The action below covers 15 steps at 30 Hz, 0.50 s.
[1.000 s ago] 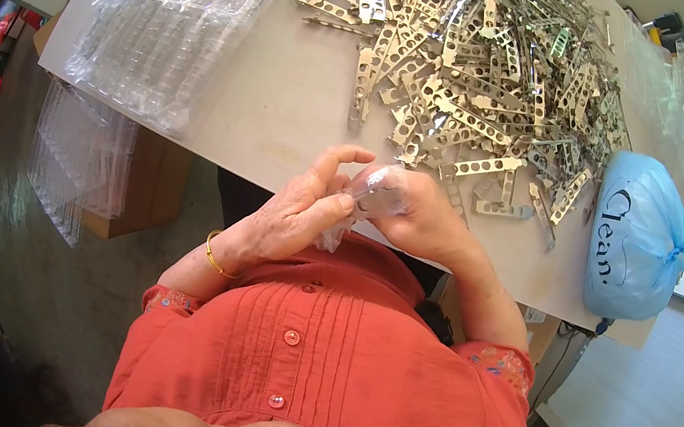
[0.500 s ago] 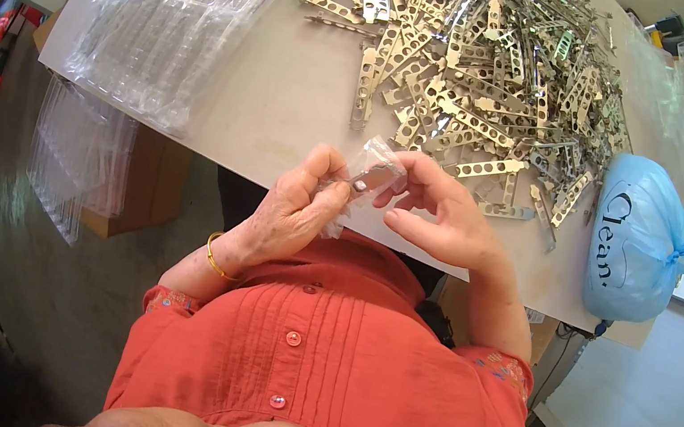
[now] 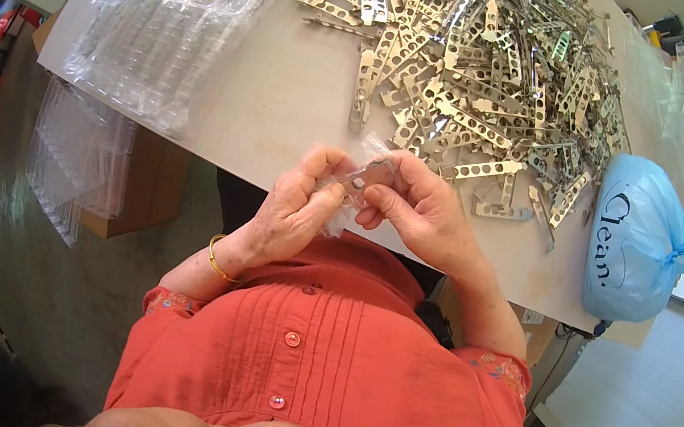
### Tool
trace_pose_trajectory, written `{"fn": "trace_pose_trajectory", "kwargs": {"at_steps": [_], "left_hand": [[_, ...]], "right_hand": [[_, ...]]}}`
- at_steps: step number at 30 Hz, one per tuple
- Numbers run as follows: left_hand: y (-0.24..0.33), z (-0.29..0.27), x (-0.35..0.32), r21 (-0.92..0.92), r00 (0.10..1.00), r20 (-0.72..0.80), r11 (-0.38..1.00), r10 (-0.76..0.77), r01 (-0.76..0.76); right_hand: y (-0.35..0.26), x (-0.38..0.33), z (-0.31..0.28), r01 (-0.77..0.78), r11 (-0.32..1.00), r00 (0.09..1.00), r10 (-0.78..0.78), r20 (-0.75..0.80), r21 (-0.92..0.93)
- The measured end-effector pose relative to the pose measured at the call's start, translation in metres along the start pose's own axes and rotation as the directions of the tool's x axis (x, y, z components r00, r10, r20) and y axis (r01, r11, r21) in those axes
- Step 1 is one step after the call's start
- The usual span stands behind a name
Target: The person sorts through a pile of metal brackets, placing them into plastic trays, and then puts a red bracket and a metal bracket into a small plastic bag.
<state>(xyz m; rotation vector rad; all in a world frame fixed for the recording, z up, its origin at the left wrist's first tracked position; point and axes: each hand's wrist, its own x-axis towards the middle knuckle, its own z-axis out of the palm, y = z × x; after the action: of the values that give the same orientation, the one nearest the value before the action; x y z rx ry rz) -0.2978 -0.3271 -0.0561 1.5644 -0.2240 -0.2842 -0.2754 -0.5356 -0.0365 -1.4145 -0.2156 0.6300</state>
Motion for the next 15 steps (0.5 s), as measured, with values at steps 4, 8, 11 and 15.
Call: {"fn": "trace_pose_trajectory", "kwargs": {"at_steps": [4, 8, 11, 15], "left_hand": [[0.005, -0.003, -0.001, -0.010, 0.998, 0.026, 0.998, -0.063, 0.064], [0.002, -0.005, -0.001, 0.043, 0.999, 0.030, 0.998, -0.038, 0.036], [0.004, -0.005, 0.000, 0.092, 0.996, 0.091, 0.996, -0.021, 0.012], [0.011, -0.006, 0.003, 0.099, 0.995, 0.096, 0.995, -0.029, 0.020]], "right_hand": [[0.005, 0.001, 0.002, 0.013, 1.000, 1.000, -0.013, 0.005, 0.016], [0.002, 0.002, 0.003, 0.074, 0.992, 0.997, -0.077, -0.026, -0.103], [-0.002, 0.003, -0.001, 0.011, 0.994, 1.000, -0.014, -0.018, -0.112], [-0.011, 0.001, 0.003, -0.119, 0.987, 0.992, 0.113, -0.059, -0.106]]}}
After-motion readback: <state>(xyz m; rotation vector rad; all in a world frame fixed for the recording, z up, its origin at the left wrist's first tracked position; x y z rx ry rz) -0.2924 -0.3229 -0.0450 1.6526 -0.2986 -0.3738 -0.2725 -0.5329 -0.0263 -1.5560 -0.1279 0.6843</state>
